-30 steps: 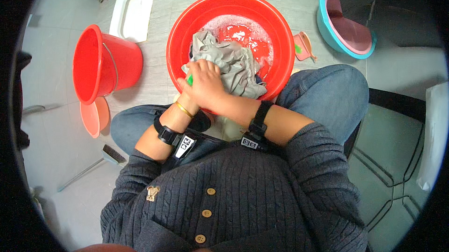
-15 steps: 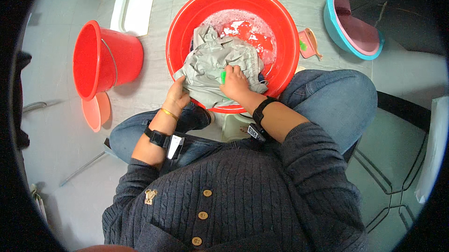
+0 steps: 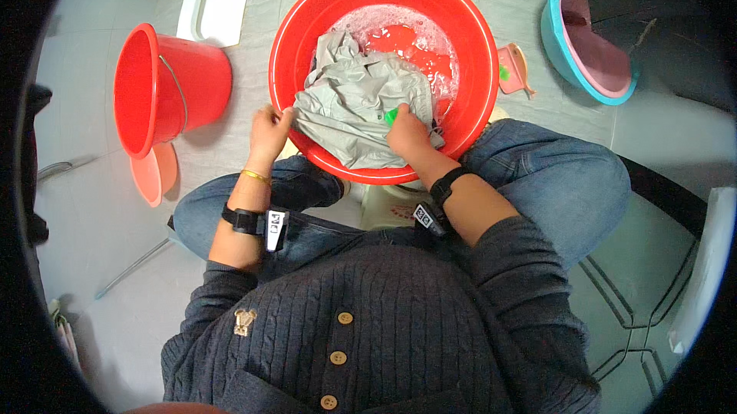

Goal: The person retrieves a green bar of soap, sits on the bathroom floor, and hand-washes clothes in a red basin filled with soapy water. They scrub the garments with the soap and rinse them in the basin.

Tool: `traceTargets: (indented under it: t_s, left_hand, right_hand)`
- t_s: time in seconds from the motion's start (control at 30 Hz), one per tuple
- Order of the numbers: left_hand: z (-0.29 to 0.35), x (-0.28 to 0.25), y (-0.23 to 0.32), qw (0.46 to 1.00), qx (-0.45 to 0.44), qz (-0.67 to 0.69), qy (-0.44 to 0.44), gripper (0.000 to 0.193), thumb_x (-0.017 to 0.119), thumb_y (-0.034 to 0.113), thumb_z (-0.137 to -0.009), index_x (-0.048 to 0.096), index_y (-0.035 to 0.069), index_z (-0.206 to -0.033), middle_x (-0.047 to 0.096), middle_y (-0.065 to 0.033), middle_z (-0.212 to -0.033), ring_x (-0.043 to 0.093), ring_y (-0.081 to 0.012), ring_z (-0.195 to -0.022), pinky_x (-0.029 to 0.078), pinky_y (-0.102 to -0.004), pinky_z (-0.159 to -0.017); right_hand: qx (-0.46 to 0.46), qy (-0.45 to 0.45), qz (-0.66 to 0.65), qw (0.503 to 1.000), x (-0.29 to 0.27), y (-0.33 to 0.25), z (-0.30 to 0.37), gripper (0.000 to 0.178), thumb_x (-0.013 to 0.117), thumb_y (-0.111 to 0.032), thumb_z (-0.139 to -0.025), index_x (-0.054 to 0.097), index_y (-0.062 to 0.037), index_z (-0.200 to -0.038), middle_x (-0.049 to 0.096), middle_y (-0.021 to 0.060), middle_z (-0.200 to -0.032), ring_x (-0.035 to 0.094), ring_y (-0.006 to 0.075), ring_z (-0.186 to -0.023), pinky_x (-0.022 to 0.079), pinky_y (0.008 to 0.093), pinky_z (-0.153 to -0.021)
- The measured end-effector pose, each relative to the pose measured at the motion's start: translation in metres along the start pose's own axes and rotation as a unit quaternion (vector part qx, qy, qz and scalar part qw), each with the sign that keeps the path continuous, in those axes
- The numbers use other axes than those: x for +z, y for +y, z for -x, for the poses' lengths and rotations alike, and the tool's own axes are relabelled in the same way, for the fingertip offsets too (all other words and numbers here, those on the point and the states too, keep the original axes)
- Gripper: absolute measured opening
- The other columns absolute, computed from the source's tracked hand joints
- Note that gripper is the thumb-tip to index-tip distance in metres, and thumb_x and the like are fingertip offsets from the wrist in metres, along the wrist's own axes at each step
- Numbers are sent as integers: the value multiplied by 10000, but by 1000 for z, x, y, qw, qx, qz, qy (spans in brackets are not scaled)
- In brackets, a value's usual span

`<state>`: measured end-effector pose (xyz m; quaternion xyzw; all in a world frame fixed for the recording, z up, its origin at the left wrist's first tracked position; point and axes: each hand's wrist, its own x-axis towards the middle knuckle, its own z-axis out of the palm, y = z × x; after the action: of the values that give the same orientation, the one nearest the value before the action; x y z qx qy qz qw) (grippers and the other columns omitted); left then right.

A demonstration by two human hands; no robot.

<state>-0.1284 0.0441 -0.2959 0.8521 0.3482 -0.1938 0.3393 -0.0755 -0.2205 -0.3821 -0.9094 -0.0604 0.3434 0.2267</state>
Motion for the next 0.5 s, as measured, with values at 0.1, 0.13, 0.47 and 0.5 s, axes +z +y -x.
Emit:
traceTargets:
  t_s: [0.1,0.13,0.47,0.5]
  left_hand:
    - [-1,15,17,960,181,-63,206,384,673,210,-780,557,-17,-1067,549,-237,-1057,554,-352,-986,456,-389,-817]
    - [-8,26,26,948,255,-17,187,360,669,176,-777,565,-12,-1065,556,-218,-1036,559,-344,-965,454,-381,-822]
    - [-34,76,32,940,226,-253,-43,414,649,228,-750,596,44,-1117,629,-177,-1007,570,-362,-993,438,-467,-845]
    - [-32,77,32,934,231,-268,-57,400,652,235,-746,609,51,-1098,634,-175,-995,570,-362,-986,435,-467,-843]
  right_hand:
    - [-150,-21,97,984,2,-2,5,297,512,-17,-767,462,9,-1059,595,226,-948,591,394,-916,478,468,-777]
    - [-215,-44,145,965,4,-2,8,298,516,-15,-763,469,2,-1057,594,218,-935,593,387,-910,480,462,-773]
    - [-95,82,-62,990,-18,-11,9,531,526,37,-727,452,-60,-1244,531,210,-1052,526,411,-995,443,440,-858]
    - [-93,138,-101,981,-20,-20,7,534,519,54,-720,455,-59,-1238,520,213,-1080,513,410,-1018,433,434,-878]
